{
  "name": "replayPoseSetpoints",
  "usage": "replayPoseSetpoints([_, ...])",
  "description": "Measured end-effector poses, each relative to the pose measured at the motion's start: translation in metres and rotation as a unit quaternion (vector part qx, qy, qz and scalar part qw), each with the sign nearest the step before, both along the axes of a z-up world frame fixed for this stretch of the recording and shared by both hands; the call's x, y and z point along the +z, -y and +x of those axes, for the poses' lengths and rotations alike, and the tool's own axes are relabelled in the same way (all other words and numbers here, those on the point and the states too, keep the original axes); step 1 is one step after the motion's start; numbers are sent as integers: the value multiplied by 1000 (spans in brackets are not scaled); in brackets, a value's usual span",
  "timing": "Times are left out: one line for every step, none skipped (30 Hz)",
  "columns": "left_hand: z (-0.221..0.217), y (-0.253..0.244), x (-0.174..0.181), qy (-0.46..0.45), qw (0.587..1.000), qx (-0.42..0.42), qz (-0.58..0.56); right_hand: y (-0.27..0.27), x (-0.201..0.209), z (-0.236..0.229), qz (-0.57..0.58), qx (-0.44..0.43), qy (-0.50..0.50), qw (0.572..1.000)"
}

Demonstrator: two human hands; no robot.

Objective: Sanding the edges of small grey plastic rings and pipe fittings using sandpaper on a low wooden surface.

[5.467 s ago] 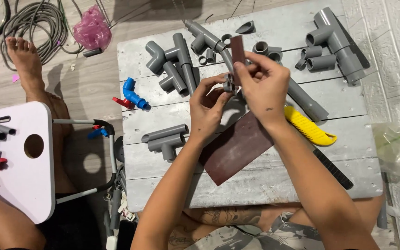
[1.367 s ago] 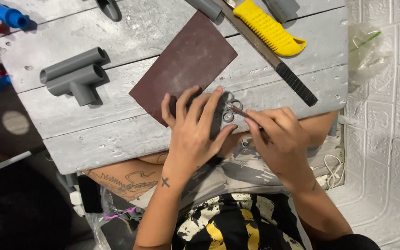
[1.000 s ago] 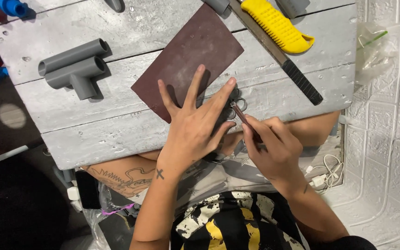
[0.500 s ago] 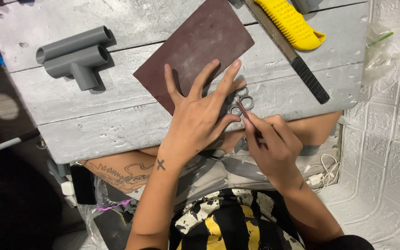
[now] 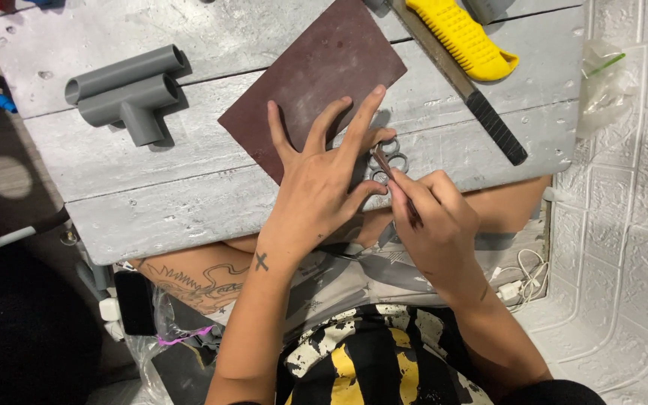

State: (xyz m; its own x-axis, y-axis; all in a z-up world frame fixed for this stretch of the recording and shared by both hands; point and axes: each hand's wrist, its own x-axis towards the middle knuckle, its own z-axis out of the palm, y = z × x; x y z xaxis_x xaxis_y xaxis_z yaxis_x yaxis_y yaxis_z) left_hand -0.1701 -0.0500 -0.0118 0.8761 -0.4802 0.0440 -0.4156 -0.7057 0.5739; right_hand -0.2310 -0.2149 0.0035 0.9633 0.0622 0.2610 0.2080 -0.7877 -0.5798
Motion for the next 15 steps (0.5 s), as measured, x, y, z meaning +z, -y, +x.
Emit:
replayPoseSetpoints([1,1,0,1,1000,-2,-1,2,0,-3,-1,-2,1,1000])
replayPoseSetpoints([0,1,-1,3,1000,-2,-1,5,-1,-6,1,5,5,1000])
replayPoseSetpoints([0,1,-2,5,1000,-2,-1,6,-2,-10,3,12,9,1000])
replayPoseSetpoints([1,0,-1,4,1000,-1,0,6,-3,-9,4,14,8,1000])
replayPoseSetpoints([1,0,0,-1,1000,-4,4,6,-3,-9,7,15,4,1000])
replayPoseSetpoints([1,0,0,-7,1000,-8,9,7,-4,-9,11,14,0,1000])
replayPoseSetpoints([-1,0,-1,-8,1000,-8,9,4,-3,-5,11,14,-1,1000])
replayPoseSetpoints([-1,0,-1,-4,1000,-1,-5,0,-1,0,5,-1,-4,1000])
replayPoseSetpoints([-1,0,-1,-1,1000,7,-20,-4,1,6,-1,-16,-6,1000])
replayPoseSetpoints([0,1,0,1,1000,6,-20,-2,2,3,-2,-17,-5,1000])
replayPoseSetpoints([1,2,2,1,1000,4,-19,1,3,1,2,-6,-16,1000])
replayPoseSetpoints([1,1,3,1,1000,4,-16,3,3,-2,6,7,-28,1000])
replayPoseSetpoints([1,2,1,1,1000,5,-17,5,0,-5,5,7,-27,1000])
replayPoseSetpoints([0,2,-2,6,1000,10,-23,6,-2,-9,-1,7,-11,1000])
replayPoseSetpoints([-1,2,-4,12,999,15,-30,8,-5,-12,-8,8,6,1000])
